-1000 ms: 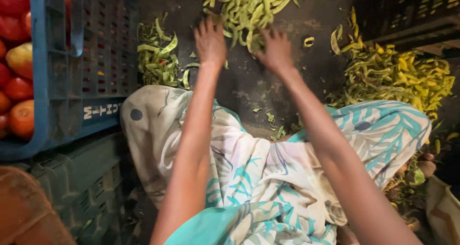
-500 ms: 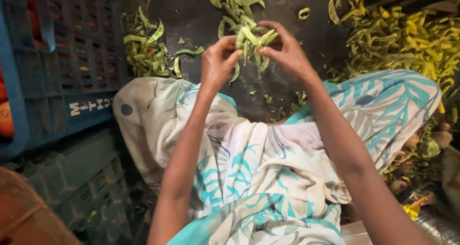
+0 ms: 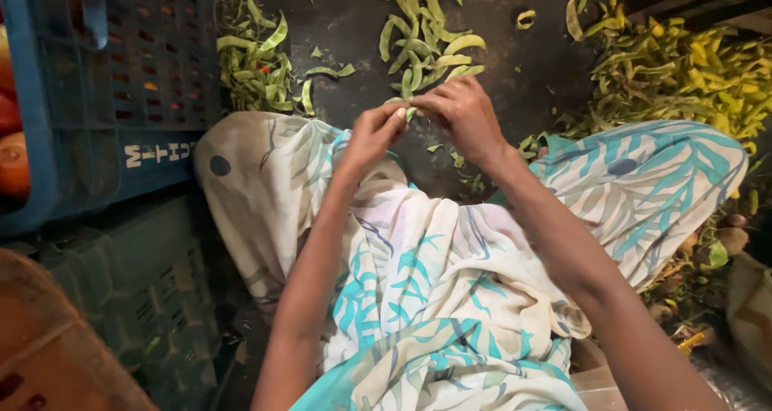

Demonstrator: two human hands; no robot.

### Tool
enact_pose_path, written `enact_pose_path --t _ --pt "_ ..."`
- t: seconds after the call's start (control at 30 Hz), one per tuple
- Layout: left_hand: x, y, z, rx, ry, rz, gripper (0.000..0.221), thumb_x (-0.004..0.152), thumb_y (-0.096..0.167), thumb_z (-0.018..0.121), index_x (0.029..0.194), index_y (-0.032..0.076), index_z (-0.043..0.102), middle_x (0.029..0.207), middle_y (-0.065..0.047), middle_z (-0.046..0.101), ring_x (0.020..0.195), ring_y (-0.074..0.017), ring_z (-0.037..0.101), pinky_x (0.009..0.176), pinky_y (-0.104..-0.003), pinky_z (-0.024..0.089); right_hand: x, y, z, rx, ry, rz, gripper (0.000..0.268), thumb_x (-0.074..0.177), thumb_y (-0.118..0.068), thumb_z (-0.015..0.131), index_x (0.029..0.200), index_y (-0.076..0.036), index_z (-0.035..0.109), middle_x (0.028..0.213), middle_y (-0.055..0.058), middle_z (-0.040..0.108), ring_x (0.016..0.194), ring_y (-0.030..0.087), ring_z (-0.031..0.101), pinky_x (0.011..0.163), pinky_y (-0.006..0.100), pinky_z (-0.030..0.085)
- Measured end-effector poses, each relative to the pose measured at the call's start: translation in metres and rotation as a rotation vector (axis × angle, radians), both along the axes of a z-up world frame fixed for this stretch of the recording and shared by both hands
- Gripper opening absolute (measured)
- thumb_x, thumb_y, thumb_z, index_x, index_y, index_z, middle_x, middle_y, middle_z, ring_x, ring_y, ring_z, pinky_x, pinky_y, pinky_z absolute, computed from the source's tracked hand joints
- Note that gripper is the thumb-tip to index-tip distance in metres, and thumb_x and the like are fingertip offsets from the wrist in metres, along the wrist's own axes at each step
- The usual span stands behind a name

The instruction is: The person sits on the floor and peels green beans by hand, removing the outer skin and placing the peeled beans into a metal bowl. The person handles the beans one at a time, discarding the peels onto the floor.

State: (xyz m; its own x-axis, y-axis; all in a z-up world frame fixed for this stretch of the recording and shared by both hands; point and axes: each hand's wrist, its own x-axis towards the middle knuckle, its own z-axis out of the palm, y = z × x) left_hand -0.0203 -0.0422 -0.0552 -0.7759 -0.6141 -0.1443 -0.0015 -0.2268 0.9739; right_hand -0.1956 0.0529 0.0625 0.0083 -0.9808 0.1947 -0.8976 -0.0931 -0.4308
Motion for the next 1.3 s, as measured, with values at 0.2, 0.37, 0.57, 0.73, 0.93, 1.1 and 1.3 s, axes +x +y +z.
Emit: enact_pose_path --t 0.2,0.37,0.57,0.73,0.93,1.1,1.3 --pt "0.008 0.030 0.019 -0.881 -0.390 -0.058 0.016 0.089 0.004 0.054 0.102 0.002 0.064 0.094 -0.022 0.070 0.088 -0.0403 0.068 0.074 -0.051 0.053 0.014 0.008 -0.017 0.175 0.240 0.090 0.014 0.083 -0.012 0.075 0.096 -0.011 0.073 0.085 0.008 0.071 0.089 0.026 0.067 0.094 0.044 0.045" --pt "0.002 0.030 0.014 -0.978 -0.453 -0.044 0.008 0.098 0.012 0.056 0.096 0.007 0.062 0.084 -0.013 0.068 0.079 -0.0325 0.068 0.066 -0.046 0.052 0.019 0.011 -0.017 0.158 0.228 0.086 0.006 0.087 -0.014 0.070 0.091 -0.010 0.071 0.080 0.008 0.070 0.085 0.027 0.067 0.094 0.044 0.048" --pt "0.001 0.002 0.025 0.625 0.498 0.319 0.029 0.114 0.030 0.049 0.102 0.009 0.066 0.072 0.007 0.048 0.066 -0.0080 0.047 0.067 -0.028 0.048 -0.004 -0.001 -0.008 -0.255 -0.932 -0.521 0.019 0.110 -0.014 0.054 0.100 -0.005 0.068 0.092 0.008 0.073 0.079 0.017 0.069 0.071 0.028 0.056" --pt "0.003 0.020 0.061 -0.175 0.024 0.287 0.024 0.102 0.014 0.057 0.117 0.009 0.075 0.093 -0.001 0.056 0.081 -0.0106 0.053 0.070 -0.026 0.046 -0.002 -0.002 -0.032 0.317 -1.867 -0.656 0.027 0.101 -0.021 0.053 0.111 -0.001 0.067 0.091 0.010 0.073 0.079 0.018 0.072 0.071 0.031 0.062" --pt "-0.003 0.009 0.046 -0.527 -0.138 0.482 0.024 0.101 0.005 0.062 0.118 0.011 0.077 0.113 -0.008 0.067 0.109 -0.0198 0.064 0.098 -0.033 0.050 -0.006 0.017 -0.079 0.341 -1.974 -0.696 0.025 0.109 -0.029 0.059 0.105 -0.008 0.070 0.092 0.006 0.072 0.079 0.017 0.070 0.069 0.033 0.059" --pt "0.001 -0.016 0.017 -0.130 -0.056 0.600 0.019 0.106 0.011 0.057 0.116 0.010 0.072 0.113 -0.009 0.070 0.106 -0.0212 0.068 0.096 -0.033 0.054 -0.013 -0.002 -0.099 0.244 -0.734 -0.669 0.022 0.094 -0.030 0.073 0.100 -0.009 0.077 0.082 0.004 0.067 0.071 0.014 0.062 0.065 0.034 0.051" --pt "-0.003 0.001 0.007 -0.525 -0.356 0.409 0.024 0.103 0.018 0.060 0.117 0.007 0.076 0.107 -0.011 0.072 0.102 -0.0176 0.065 0.090 -0.032 0.052 0.011 -0.011 -0.100 0.148 -0.420 -0.533 0.028 0.080 -0.026 0.089 0.089 -0.003 0.076 0.080 0.009 0.071 0.069 0.016 0.061 0.063 0.034 0.048"
